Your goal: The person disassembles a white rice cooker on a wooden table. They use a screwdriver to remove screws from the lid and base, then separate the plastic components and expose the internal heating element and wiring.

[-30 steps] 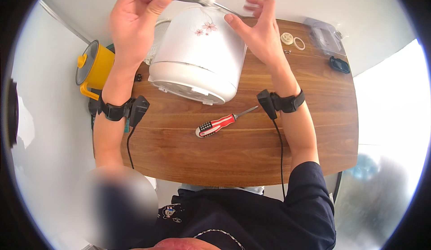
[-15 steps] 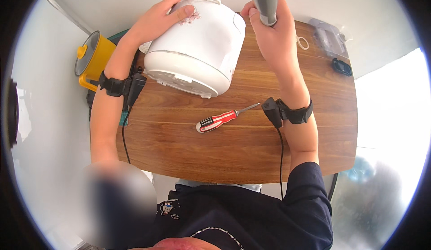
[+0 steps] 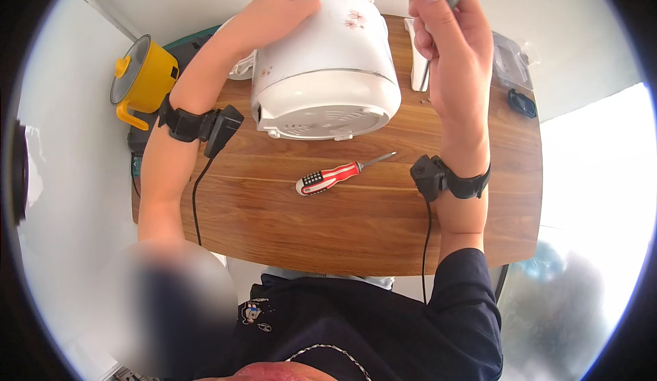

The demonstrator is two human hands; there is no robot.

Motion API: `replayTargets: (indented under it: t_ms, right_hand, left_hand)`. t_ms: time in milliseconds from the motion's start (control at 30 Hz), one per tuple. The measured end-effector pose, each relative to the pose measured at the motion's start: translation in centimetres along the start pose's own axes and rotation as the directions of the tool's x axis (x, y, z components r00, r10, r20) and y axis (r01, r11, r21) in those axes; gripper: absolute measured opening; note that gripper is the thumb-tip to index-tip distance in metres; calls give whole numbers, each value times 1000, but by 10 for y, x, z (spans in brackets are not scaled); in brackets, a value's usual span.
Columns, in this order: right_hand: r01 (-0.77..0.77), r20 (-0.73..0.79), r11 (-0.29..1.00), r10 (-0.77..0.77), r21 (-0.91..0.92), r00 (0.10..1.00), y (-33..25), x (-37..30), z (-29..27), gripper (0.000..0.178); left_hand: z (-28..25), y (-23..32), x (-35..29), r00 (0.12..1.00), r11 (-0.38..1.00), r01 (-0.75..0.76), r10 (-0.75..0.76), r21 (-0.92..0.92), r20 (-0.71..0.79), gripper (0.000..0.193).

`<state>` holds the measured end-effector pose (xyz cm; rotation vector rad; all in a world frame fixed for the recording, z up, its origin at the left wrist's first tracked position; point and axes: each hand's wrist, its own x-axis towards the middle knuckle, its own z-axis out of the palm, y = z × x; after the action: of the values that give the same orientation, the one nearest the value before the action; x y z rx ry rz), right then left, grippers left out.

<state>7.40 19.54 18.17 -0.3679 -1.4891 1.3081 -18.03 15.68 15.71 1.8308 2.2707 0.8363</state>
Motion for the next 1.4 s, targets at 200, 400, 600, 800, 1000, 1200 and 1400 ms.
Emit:
replayTargets:
  t_ms: [200, 400, 600, 800, 1000, 1200, 1400]
  right_hand:
    - [161, -80, 985, -156, 63, 985, -14, -7, -8, 33]
    - [289, 79, 824, -371, 487, 925, -13, -6, -29, 30]
    - [176, 224, 791, -367, 586, 903, -24, -5, -27, 41]
    - [179, 286, 830, -372, 528, 883, -24, 8, -12, 44]
    - [247, 280, 860, -396, 446, 874, -16, 12, 13, 41]
    - [267, 242, 908, -352, 324, 904, -22, 5, 23, 37]
    - [339, 216, 914, -386, 223, 897, -20, 0, 26, 33]
  left_hand:
    - [-33, -5, -8, 962, 849, -125, 230, -514, 147, 47]
    - [-11, -3, -41, 894, 759, -444, 406, -476, -187, 44]
    - [8, -5, -50, 618, 624, -780, 759, -43, -202, 44]
    - [5, 12, -60, 668, 664, -742, 719, -95, -191, 40]
    - [10, 21, -69, 678, 695, -717, 682, -44, -273, 43]
    - [18, 27, -77, 665, 705, -710, 671, 4, -328, 41]
    - [22, 30, -76, 642, 699, -713, 676, 43, -362, 42]
